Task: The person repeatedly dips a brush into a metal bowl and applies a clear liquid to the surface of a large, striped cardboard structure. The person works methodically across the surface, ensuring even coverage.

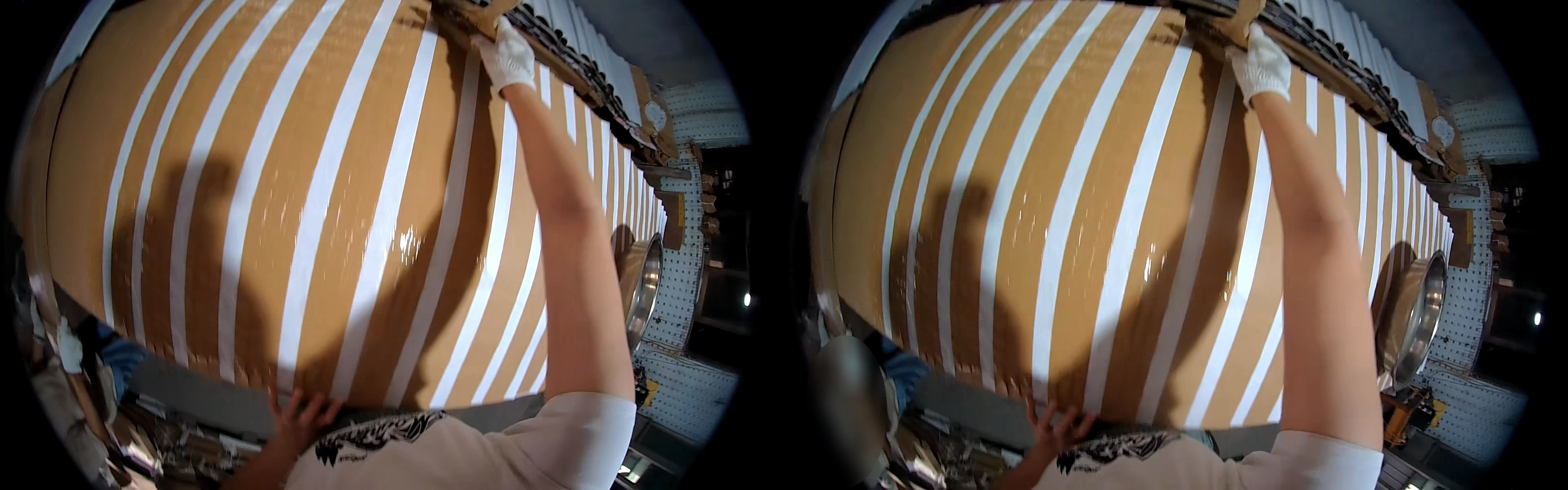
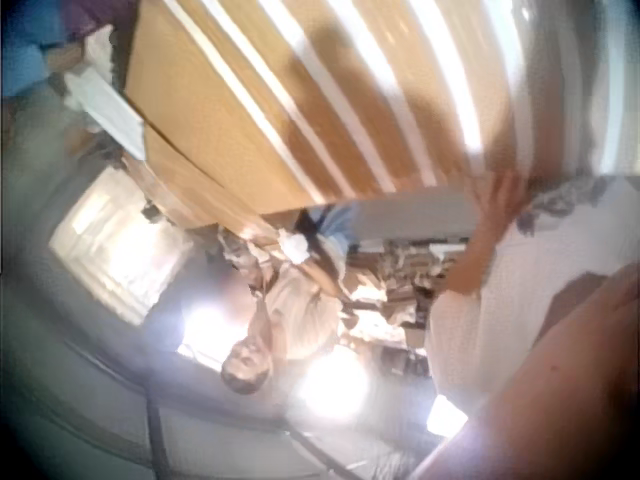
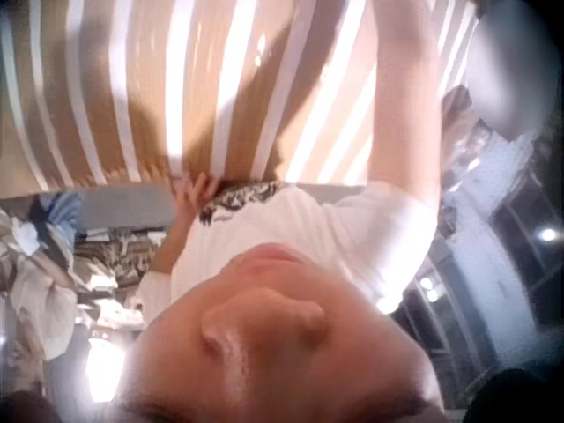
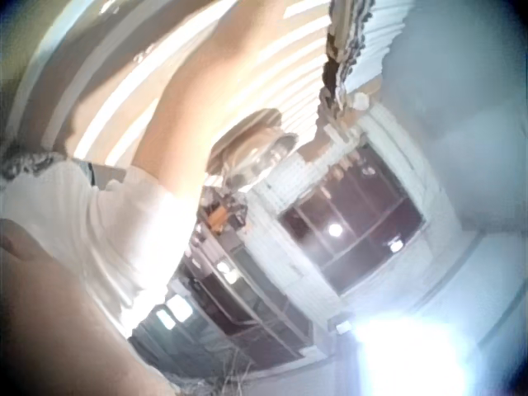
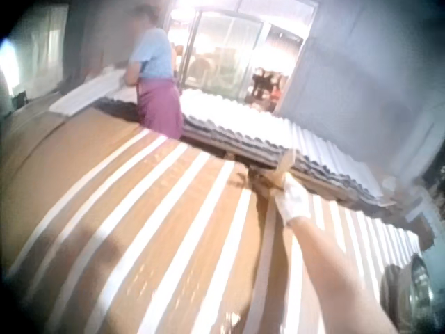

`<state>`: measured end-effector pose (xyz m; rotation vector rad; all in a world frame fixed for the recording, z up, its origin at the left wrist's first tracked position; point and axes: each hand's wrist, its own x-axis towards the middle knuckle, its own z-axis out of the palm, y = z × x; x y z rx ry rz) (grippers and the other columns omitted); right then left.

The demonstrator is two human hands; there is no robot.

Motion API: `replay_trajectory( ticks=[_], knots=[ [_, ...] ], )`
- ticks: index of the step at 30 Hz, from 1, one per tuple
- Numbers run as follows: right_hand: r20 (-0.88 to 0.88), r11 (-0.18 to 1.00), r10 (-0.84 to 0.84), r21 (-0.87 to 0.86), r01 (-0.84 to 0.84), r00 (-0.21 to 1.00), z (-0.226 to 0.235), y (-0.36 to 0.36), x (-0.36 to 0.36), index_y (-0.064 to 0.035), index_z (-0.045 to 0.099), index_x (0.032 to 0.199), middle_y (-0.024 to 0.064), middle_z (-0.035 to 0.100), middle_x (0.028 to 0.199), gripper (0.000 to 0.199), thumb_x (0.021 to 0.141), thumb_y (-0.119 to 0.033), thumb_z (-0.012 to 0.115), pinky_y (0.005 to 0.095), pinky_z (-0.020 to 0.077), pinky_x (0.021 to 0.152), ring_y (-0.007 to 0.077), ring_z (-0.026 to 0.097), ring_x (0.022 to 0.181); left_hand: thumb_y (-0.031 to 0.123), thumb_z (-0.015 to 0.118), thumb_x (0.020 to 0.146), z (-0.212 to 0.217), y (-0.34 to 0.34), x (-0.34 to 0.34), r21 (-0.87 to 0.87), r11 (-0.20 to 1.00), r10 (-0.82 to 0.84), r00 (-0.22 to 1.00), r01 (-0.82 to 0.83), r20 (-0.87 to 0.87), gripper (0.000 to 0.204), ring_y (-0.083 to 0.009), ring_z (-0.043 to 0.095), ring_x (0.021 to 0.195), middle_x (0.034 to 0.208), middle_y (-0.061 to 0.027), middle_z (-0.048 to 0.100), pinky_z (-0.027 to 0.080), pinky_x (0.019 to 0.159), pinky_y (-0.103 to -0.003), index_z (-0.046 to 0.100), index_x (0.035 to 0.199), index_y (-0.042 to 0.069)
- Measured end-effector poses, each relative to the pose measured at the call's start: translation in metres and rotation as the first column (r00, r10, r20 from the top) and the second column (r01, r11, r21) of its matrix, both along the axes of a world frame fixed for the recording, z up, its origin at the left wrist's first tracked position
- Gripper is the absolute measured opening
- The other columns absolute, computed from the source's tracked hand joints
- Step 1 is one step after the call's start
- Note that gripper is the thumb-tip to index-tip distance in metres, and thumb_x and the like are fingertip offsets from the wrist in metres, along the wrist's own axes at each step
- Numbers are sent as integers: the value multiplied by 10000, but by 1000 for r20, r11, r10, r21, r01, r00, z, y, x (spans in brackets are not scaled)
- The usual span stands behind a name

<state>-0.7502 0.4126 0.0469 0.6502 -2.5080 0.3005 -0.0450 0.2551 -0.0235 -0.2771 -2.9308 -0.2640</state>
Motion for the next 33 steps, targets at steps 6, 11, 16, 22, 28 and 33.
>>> replay_trajectory(
  ticks=[6, 11, 16, 22, 28, 33],
  knots=[
    [96, 903, 397, 138, -407, 913, 2, 21, 181, -107, 655, 1209, 110, 675, 1169, 389, 829, -129, 737, 358, 560, 843, 313, 668, 1009, 356, 710, 889, -5, 8, -12, 24, 998, 65, 987, -62, -149, 372, -274, 399, 1311, 1362, 8, 419, 358, 1080, -697, 622, 1248, 398],
    [387, 835, 490, 50, -548, 781, 41, 52, 414, -115, 600, 1342, 157, 627, 1195, 720, 649, 79, 576, 432, 494, 856, 348, 611, 1067, 200, 700, 858, 0, 14, -18, 94, 992, 107, 968, -87, -229, 363, -298, 410, 1295, 1247, 7, 509, 336, 1082, -700, 677, 1186, 355],
    [717, 750, 461, 0, -662, 523, 54, 70, 497, -149, 649, 1282, 101, 671, 1162, 500, 802, -15, 609, 371, 559, 881, 282, 655, 1067, 90, 675, 736, 12, 9, -9, 185, 983, 30, 997, -16, -74, 549, -333, 350, 1329, 1297, -52, 484, 215, 1156, -700, 670, 1252, 279],
    [419, 941, 320, -40, -335, 850, 33, 61, 447, -212, 660, 1271, 119, 662, 1083, 417, 854, -201, 658, 394, 559, 769, 293, 668, 874, 67, 685, 697, 30, 12, -8, 199, 980, 20, 999, -26, 33, 751, -326, 389, 1346, 1333, -41, 516, 134, 1199, -661, 573, 1394, 324],
    [575, 807, 509, -59, -587, 641, 45, 77, 550, -164, 658, 1263, 154, 674, 1127, 559, 746, 39, 596, 414, 567, 785, 312, 668, 937, 74, 700, 647, 26, 4, 2, 204, 979, -4, 992, -23, 129, 792, -340, 352, 1373, 1354, -73, 504, 119, 1208, -657, 582, 1385, 336],
    [406, 865, 473, -45, -500, 782, 41, 77, 477, -194, 709, 1171, 113, 686, 1038, 373, 839, -39, 640, 390, 573, 779, 288, 673, 925, 65, 676, 739, 34, 12, -3, 139, 990, 28, 997, -38, 71, 739, -307, 383, 1367, 1379, -27, 523, 143, 1207, -631, 563, 1402, 373]
  ],
)
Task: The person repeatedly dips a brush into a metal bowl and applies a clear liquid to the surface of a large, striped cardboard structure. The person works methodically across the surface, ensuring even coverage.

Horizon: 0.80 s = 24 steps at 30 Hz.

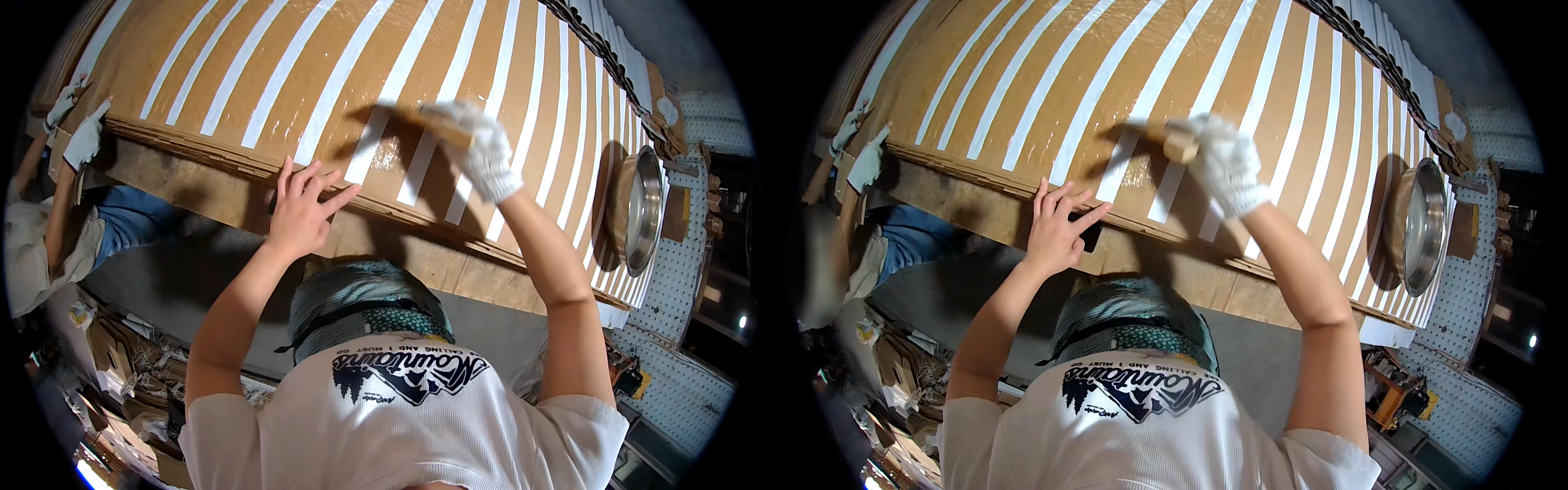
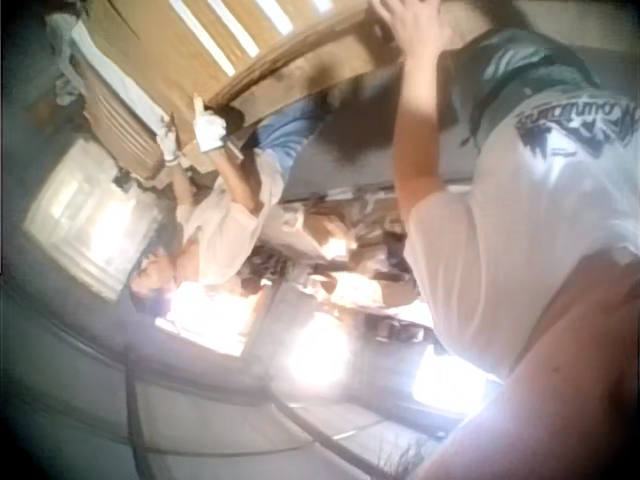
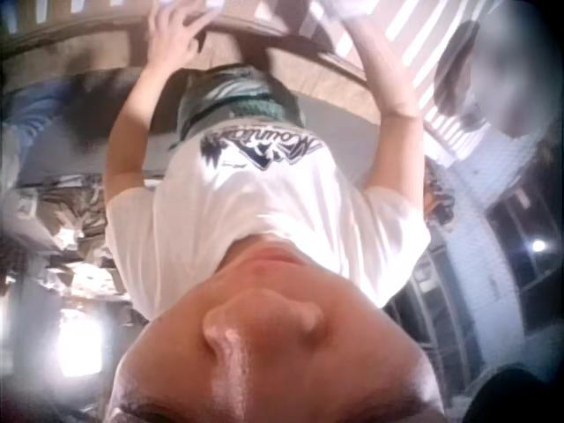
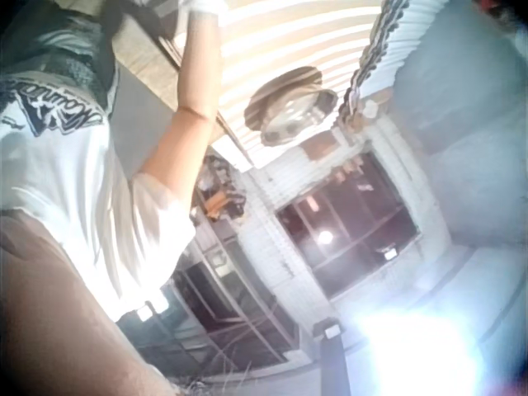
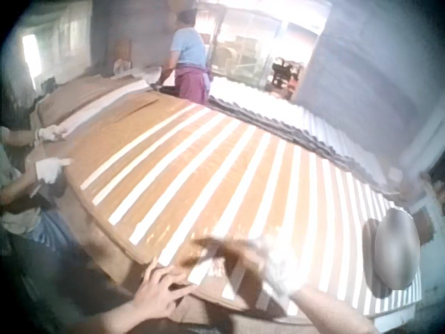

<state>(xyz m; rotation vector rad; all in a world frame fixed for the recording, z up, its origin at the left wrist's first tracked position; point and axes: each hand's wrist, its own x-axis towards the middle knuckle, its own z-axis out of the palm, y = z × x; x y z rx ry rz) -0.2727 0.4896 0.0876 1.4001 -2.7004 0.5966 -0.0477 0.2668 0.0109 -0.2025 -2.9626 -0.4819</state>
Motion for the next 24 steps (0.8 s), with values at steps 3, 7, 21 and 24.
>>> replay_trajectory(
  ticks=[3, 7, 21, 24],
  knots=[
    [-34, 983, -176, 45, 178, 984, -9, 1, 17, -217, 703, 1180, 88, 684, 1022, 440, 796, -12, 636, 403, 562, 763, 289, 681, 920, 57, 673, 737, 0, 1, -3, 7, 1000, -9, 1000, 9, 17, 756, -309, 380, 1369, 1386, -24, 520, 142, 1205, -634, 553, 1411, 378],
    [92, 985, -33, 174, 16, 995, 1, 12, 83, -225, 694, 1210, 70, 695, 1080, 515, 754, 9, 649, 399, 569, 780, 286, 686, 942, 67, 663, 668, -8, -3, -1, 40, 999, -5, 1000, 5, 2, 606, -359, 347, 1373, 1396, -70, 508, 136, 1206, -651, 685, 1244, 254],
    [-243, 976, -218, -73, 206, 945, -22, 76, -14, -217, 649, 1262, 108, 672, 1080, 561, 764, 24, 555, 425, 518, 886, 297, 638, 1008, 33, 660, 666, -4, 6, -5, 1, 1000, -2, 1000, 2, -11, 774, -368, 366, 1345, 1351, -86, 514, 142, 1199, -655, 595, 1376, 334],
    [-88, 974, -153, 155, 165, 984, -17, 81, 74, -169, 667, 1257, 104, 673, 1035, 486, 783, -65, 682, 405, 543, 808, 274, 654, 952, 28, 620, 674, -3, 10, -5, -3, 1000, 10, 1000, -10, -23, 747, -387, 364, 1343, 1326, -113, 516, 147, 1189, -666, 604, 1374, 290]
  ],
)
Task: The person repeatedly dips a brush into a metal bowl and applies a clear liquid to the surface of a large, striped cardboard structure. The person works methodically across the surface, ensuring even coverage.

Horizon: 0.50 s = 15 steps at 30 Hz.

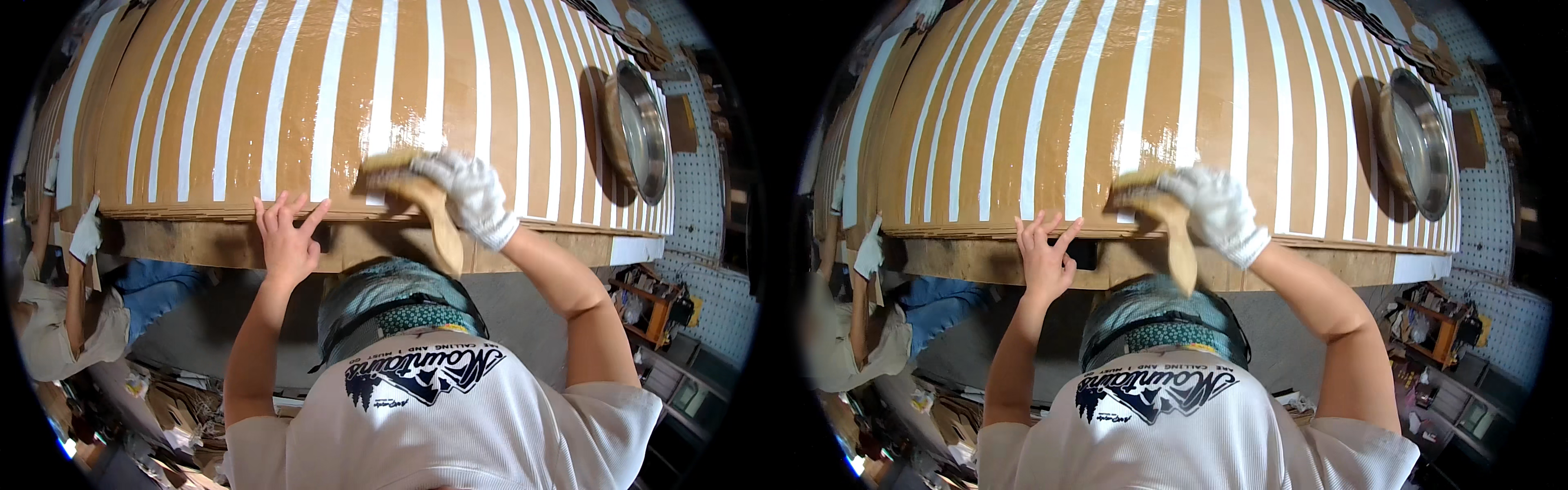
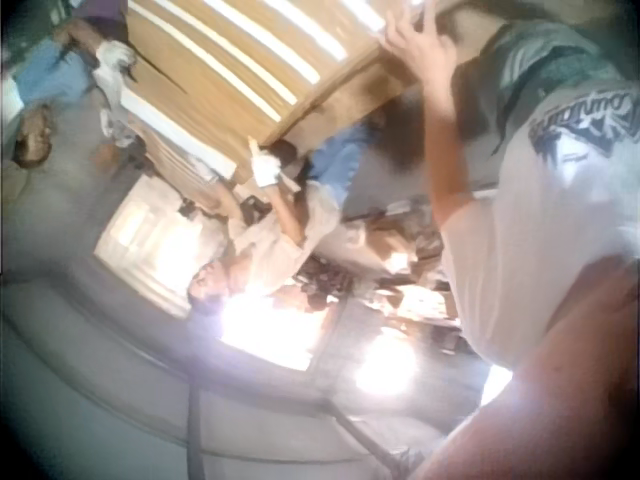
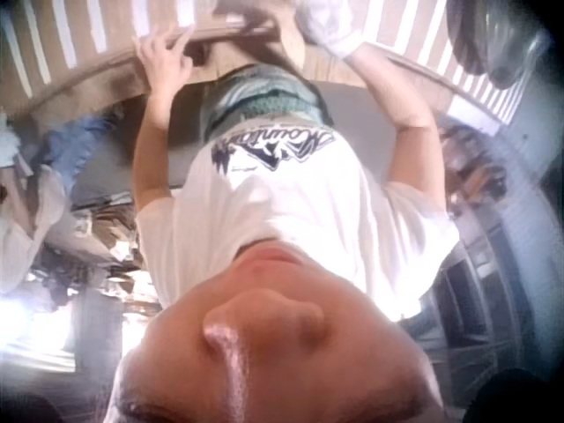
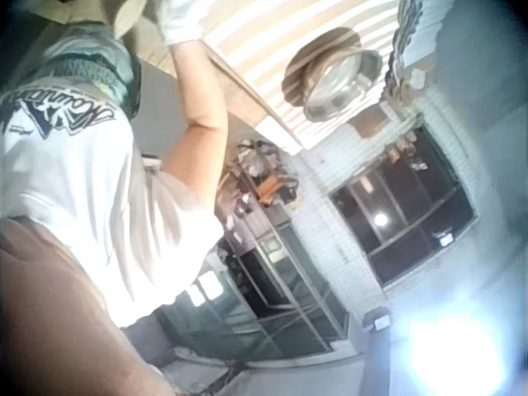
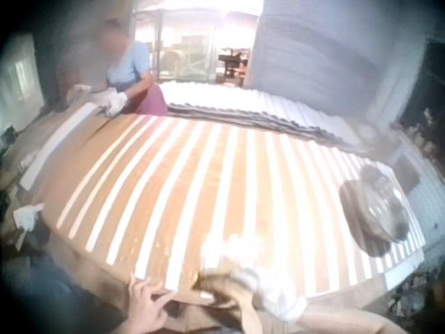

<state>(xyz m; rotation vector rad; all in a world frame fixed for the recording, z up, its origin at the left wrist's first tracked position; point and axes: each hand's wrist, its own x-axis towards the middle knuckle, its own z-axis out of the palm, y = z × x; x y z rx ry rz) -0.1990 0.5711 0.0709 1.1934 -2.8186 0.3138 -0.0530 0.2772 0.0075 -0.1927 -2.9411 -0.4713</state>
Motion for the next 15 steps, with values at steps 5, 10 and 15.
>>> replay_trajectory(
  ticks=[5, 10, 15],
  knots=[
    [285, 996, 89, -55, -77, 954, 14, 21, -31, -171, 693, 1217, 90, 715, 1047, 383, 839, -113, 700, 334, 589, 739, 240, 694, 884, 54, 610, 686, -3, 18, -5, 22, 1000, -1, 999, 2, -45, 716, -392, 402, 1321, 1332, -131, 515, 159, 1183, -665, 591, 1380, 228],
    [-46, 987, -153, -62, 150, 987, 10, 24, -43, -177, 692, 1240, 145, 694, 1110, 347, 915, -96, 600, 382, 571, 816, 289, 669, 989, 60, 610, 729, 8, 50, -12, 20, 993, -112, 993, 113, -46, 687, -352, 424, 1298, 1350, -94, 509, 229, 1179, -627, 574, 1393, 235],
    [277, 991, 117, -99, -93, 954, 21, 41, -18, -155, 663, 1200, 92, 676, 950, 490, 727, -27, 685, 401, 571, 678, 287, 679, 835, 98, 646, 695, 4, 65, -14, -4, 990, -144, 988, 144, -47, 693, -394, 425, 1264, 1346, -96, 517, 254, 1158, -631, 606, 1363, 274]
  ],
)
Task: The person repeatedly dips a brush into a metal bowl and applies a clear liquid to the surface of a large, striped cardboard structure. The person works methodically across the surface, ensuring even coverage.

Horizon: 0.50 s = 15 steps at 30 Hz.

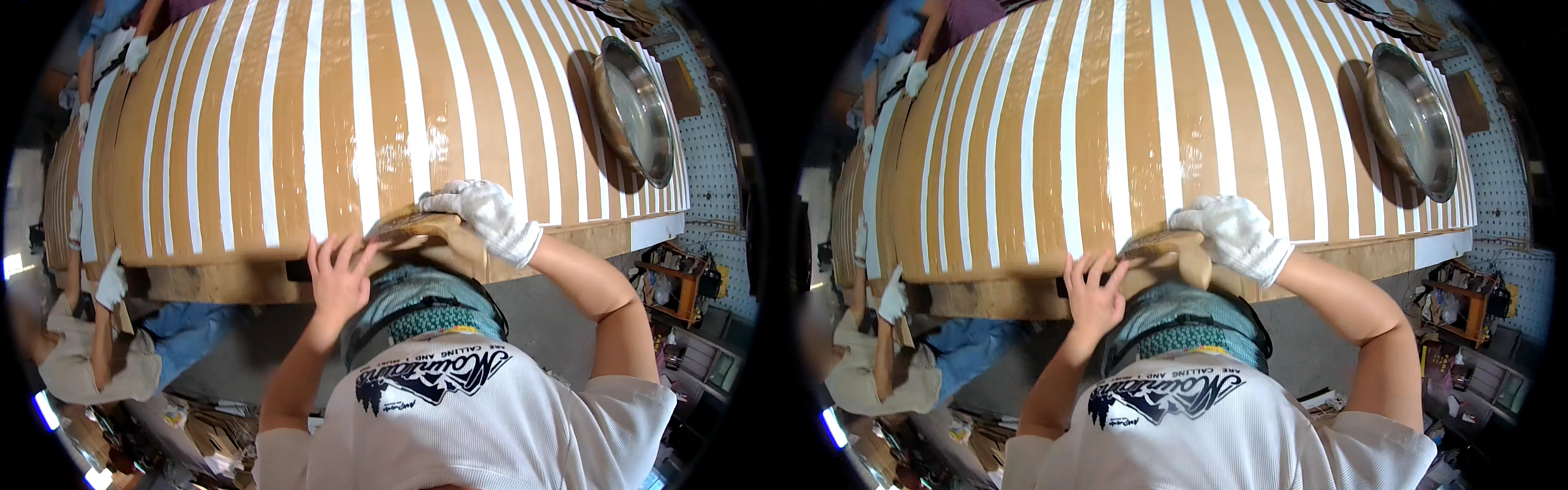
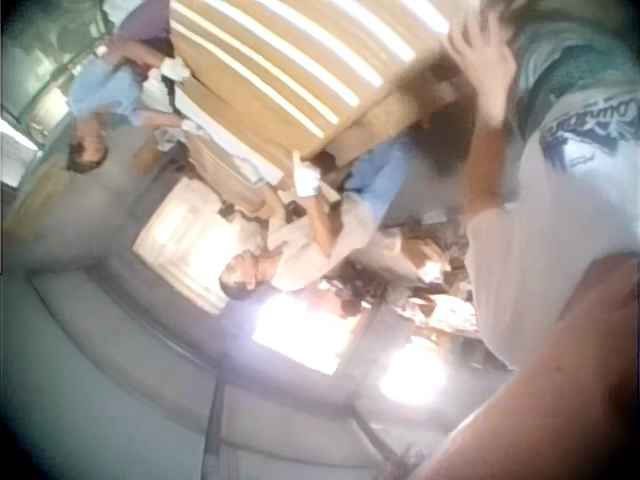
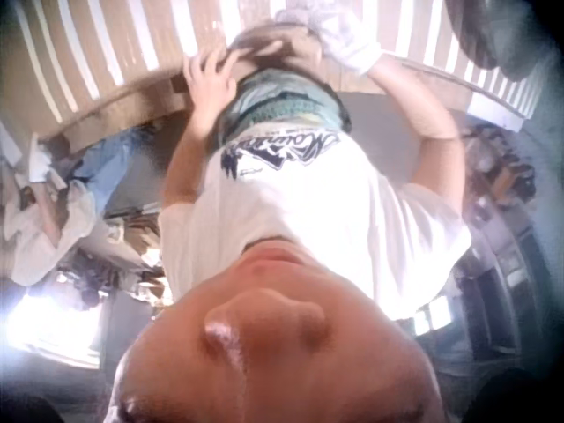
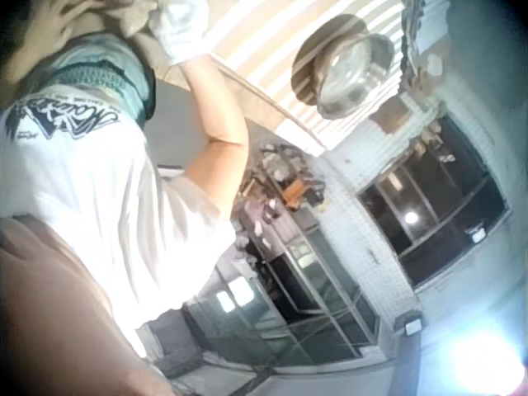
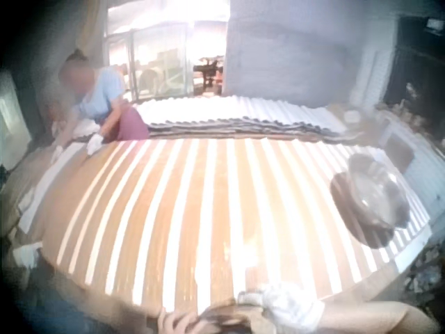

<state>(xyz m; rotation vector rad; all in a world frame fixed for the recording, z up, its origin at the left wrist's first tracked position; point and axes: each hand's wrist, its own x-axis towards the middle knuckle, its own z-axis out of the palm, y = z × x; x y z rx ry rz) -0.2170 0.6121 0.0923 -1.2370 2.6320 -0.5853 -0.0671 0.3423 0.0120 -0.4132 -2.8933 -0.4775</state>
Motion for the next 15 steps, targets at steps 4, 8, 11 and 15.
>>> replay_trajectory(
  ticks=[4, 8, 11, 15],
  knots=[
    [83, 928, -350, 168, 333, 933, 29, -23, -92, -51, 617, 1058, 200, 677, 884, 285, 843, -201, 728, 450, 559, 769, 370, 690, 859, 144, 645, 688, 3, -4, -4, -52, 998, -21, 1000, 21, 4, 671, -382, 440, 1236, 1337, -98, 528, 280, 1133, -641, 636, 1344, 286],
    [-61, 896, -444, -7, 444, 894, 12, -32, -227, -24, 537, 1017, 217, 678, 945, 377, 834, -265, 761, 458, 551, 799, 387, 684, 903, 162, 633, 729, -3, -3, -8, -84, 996, -13, 1000, 11, -19, 544, -360, 459, 1192, 1290, -66, 544, 317, 1115, -630, 701, 1249, 304],
    [-101, 890, -449, 42, 455, 888, 12, -60, -320, -9, 533, 1063, 226, 671, 916, 453, 837, -321, 772, 443, 545, 799, 396, 674, 911, 202, 632, 815, 3, -6, -10, -97, 995, 7, 1000, -10, -30, 406, -298, 471, 1170, 1305, -15, 518, 318, 1112, -596, 718, 1193, 323],
    [-221, 876, -463, 34, 481, 858, -6, -78, -443, -55, 536, 1141, 215, 681, 977, 491, 848, -377, 763, 447, 528, 848, 395, 662, 974, 343, 670, 882, -5, -14, -4, -205, 979, -12, 1000, 13, 3, 356, -259, 391, 1282, 1366, 12, 432, 333, 1100, -589, 673, 1231, 411]
  ],
)
